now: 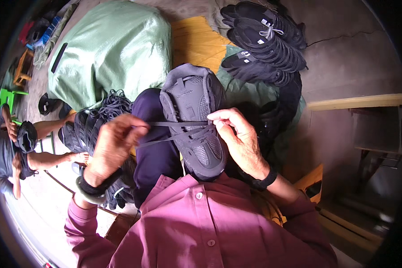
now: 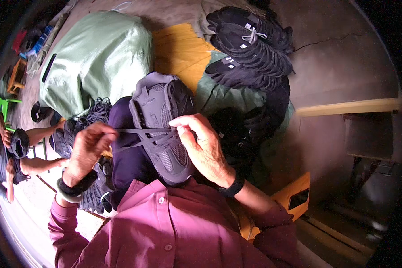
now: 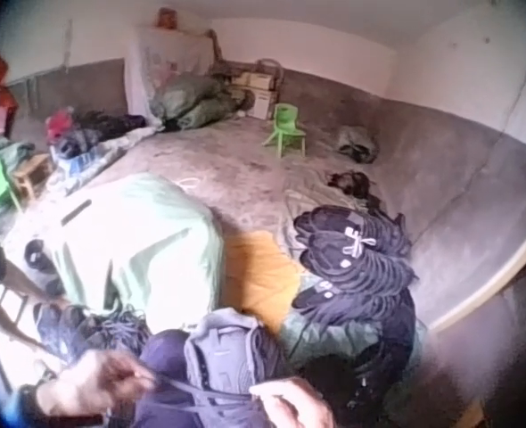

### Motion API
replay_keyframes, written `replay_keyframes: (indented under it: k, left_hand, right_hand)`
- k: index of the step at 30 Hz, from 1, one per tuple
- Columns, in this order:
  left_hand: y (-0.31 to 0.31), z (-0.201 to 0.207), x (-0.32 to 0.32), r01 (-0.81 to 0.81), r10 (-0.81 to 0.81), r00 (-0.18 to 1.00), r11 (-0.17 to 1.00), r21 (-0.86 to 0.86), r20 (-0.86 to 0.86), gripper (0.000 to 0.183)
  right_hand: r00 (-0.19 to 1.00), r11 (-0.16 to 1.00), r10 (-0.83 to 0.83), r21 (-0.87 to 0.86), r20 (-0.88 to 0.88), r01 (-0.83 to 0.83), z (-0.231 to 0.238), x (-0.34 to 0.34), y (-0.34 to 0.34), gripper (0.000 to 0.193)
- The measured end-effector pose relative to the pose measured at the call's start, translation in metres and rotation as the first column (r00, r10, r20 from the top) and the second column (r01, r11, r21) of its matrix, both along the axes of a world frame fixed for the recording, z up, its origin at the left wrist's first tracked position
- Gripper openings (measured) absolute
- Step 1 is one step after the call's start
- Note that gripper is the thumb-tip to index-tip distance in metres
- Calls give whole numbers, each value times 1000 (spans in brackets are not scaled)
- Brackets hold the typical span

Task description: Lace a black athletic shoe.

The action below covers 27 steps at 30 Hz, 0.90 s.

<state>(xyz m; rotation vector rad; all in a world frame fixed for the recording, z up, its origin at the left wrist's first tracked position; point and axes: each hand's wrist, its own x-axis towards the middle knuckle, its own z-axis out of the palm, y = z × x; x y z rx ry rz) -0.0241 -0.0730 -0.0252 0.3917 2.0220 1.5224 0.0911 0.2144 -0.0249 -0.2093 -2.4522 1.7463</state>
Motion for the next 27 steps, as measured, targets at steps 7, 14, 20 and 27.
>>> replay_keyframes:
  k: [7, 14, 20, 27]
  left_hand:
    - [42, 11, 4, 289, -295, 955, 945, -150, -17, 20]
    - [-13, 12, -11, 251, -225, 934, 966, -59, 279, 12]
    - [-76, -22, 5, 258, -295, 956, 846, -467, -6, 13]
    - [-114, -70, 25, -112, -608, 720, 376, -920, -336, 17]
  right_hand:
    - [990, 976, 77, 212, -122, -50, 19, -9, 5, 14]
    - [908, 843, 340, 508, -245, -178, 45, -38, -3, 14]
    - [832, 784, 504, 528, -233, -327, 50, -78, -22, 10]
    - [741, 709, 638, 536, -209, -459, 41, -98, -48, 7]
